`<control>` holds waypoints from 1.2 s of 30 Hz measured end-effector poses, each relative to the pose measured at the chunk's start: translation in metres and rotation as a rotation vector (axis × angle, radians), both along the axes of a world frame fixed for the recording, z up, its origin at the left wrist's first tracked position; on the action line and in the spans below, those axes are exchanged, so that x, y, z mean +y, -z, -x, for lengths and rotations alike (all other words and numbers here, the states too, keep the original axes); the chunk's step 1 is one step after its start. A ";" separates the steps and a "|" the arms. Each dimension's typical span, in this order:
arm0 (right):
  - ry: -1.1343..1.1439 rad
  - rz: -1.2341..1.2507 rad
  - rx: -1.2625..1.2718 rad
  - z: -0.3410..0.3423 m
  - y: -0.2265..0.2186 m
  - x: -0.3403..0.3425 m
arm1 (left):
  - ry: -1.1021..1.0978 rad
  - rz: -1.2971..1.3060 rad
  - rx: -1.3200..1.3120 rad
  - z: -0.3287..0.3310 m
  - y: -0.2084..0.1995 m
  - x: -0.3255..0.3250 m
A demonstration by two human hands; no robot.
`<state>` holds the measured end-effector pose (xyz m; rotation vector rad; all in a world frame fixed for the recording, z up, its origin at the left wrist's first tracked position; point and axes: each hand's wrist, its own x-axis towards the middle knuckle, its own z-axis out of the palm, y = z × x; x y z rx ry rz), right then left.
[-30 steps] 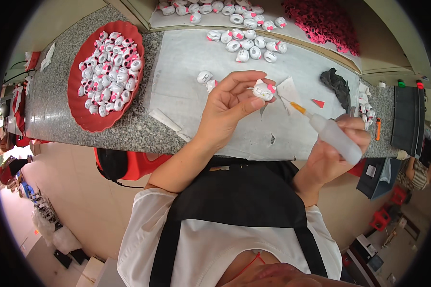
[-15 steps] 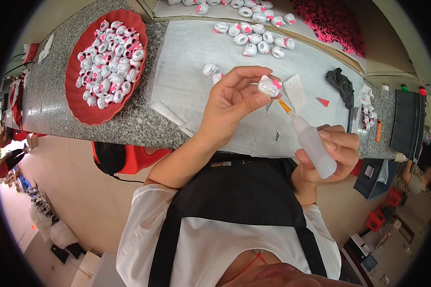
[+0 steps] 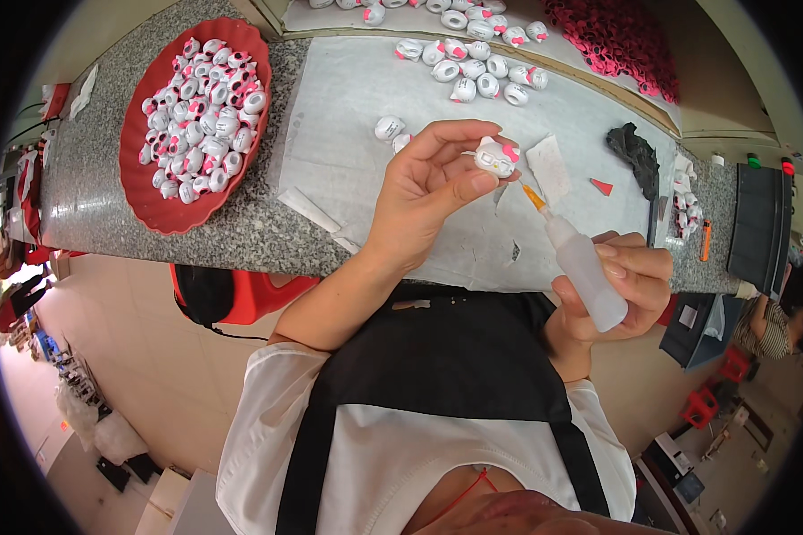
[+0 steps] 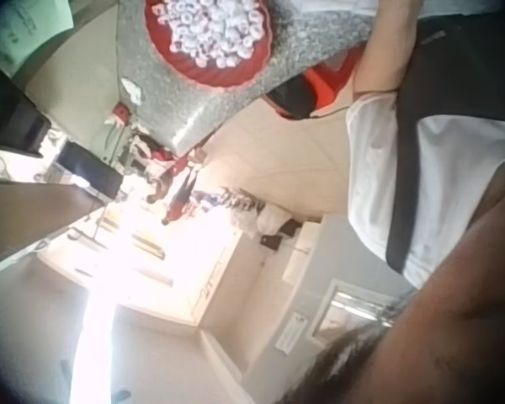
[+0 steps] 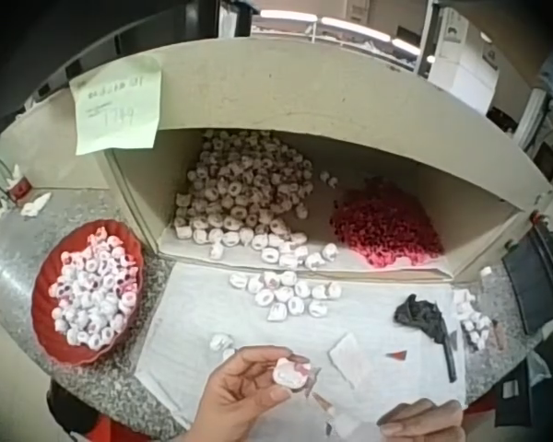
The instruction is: Glue small bow components onto toy character heads at a factory workbench.
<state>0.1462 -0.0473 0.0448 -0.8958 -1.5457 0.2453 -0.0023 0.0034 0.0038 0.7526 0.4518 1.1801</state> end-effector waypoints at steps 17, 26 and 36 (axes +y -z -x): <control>-0.055 -0.005 0.036 0.000 0.002 0.002 | 0.020 0.002 0.054 0.000 -0.002 -0.002; -0.032 0.020 0.002 0.003 0.001 0.002 | -0.077 -0.215 0.225 -0.001 0.004 -0.003; -0.012 0.059 0.018 -0.002 -0.001 0.001 | -0.177 -0.275 0.294 -0.003 0.004 -0.001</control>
